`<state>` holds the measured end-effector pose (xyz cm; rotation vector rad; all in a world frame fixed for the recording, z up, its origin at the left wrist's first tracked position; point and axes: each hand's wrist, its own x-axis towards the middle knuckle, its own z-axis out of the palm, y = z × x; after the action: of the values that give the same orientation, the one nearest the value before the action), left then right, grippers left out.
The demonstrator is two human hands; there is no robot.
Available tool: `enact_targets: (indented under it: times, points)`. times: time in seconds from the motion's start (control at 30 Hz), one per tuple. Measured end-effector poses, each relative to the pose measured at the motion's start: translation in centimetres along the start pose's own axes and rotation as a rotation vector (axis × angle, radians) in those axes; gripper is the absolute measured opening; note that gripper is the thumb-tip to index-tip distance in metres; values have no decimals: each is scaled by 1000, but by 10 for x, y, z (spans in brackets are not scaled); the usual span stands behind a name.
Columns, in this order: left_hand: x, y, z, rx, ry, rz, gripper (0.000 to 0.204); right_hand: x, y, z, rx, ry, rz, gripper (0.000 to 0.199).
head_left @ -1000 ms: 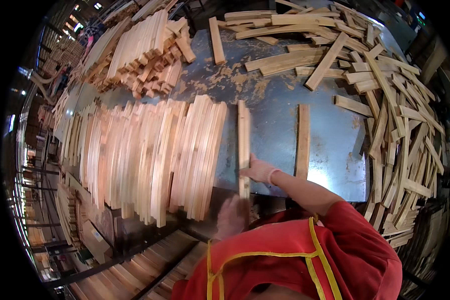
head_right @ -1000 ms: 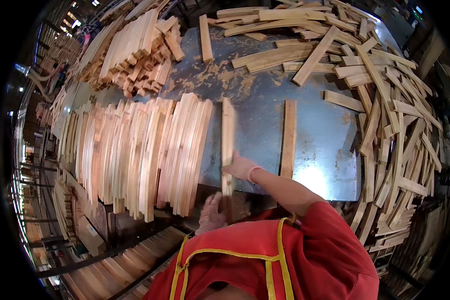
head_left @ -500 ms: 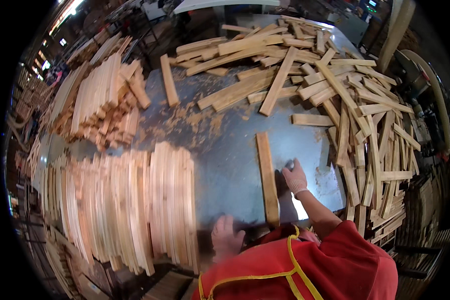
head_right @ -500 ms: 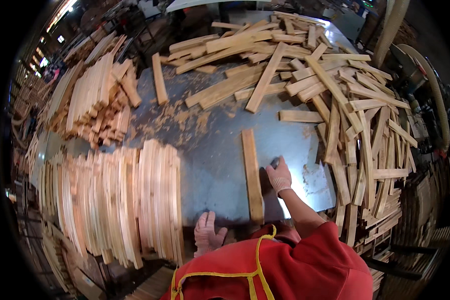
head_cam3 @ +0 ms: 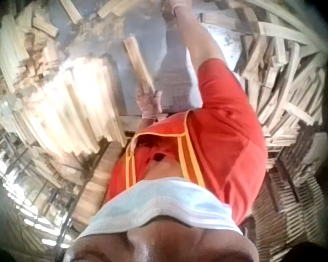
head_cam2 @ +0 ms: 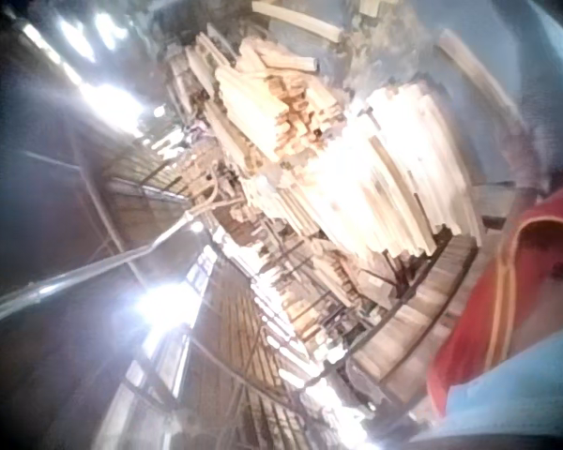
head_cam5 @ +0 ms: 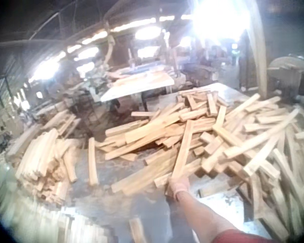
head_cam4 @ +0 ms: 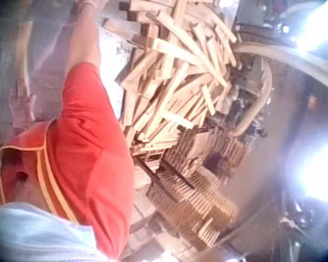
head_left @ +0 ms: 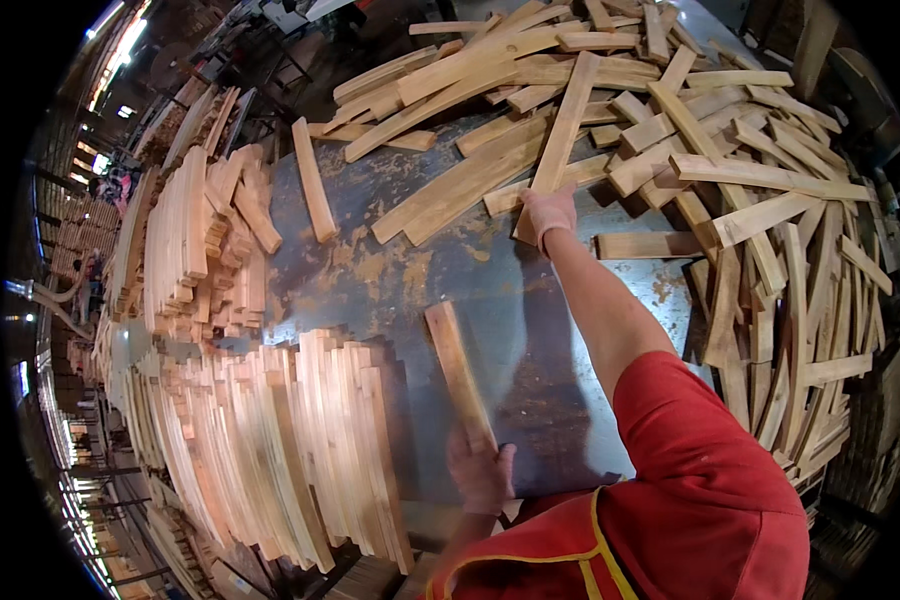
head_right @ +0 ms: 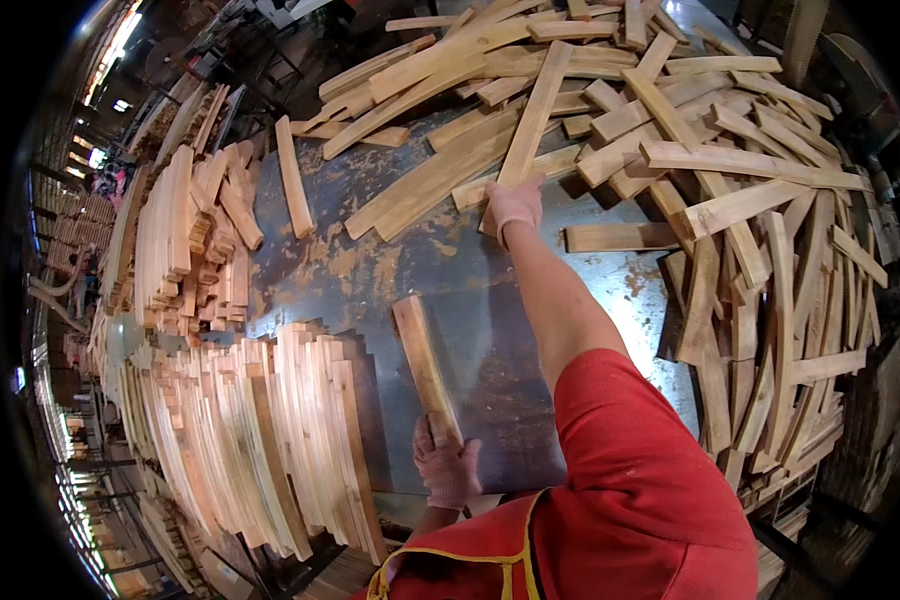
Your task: The person repeatedly picks up thin wooden planks from a large pile on the floor and stacks them neatly on a metal table. The person handles the planks one by one or in small groups, aligning them into a growing stack.
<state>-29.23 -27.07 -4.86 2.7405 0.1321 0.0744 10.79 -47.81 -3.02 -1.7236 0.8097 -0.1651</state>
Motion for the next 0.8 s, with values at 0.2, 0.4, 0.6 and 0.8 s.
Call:
enact_targets:
  times: [0.2,0.4,0.6,0.8]
  points:
    - [20,-31,-46,-439,-156,-460,72,-53,61,-23,392,-591,128,46]
    - [7,-35,-76,-1313,-262,-571,52,-312,170,-130,-113,-1068,1,67]
    - [-41,-91,-82,-512,-330,-499,60,-365,151,-92,-441,-1199,-32,96]
    - [-83,-123,-87,43,51,-198,77,-413,143,4,-641,-1414,-187,86]
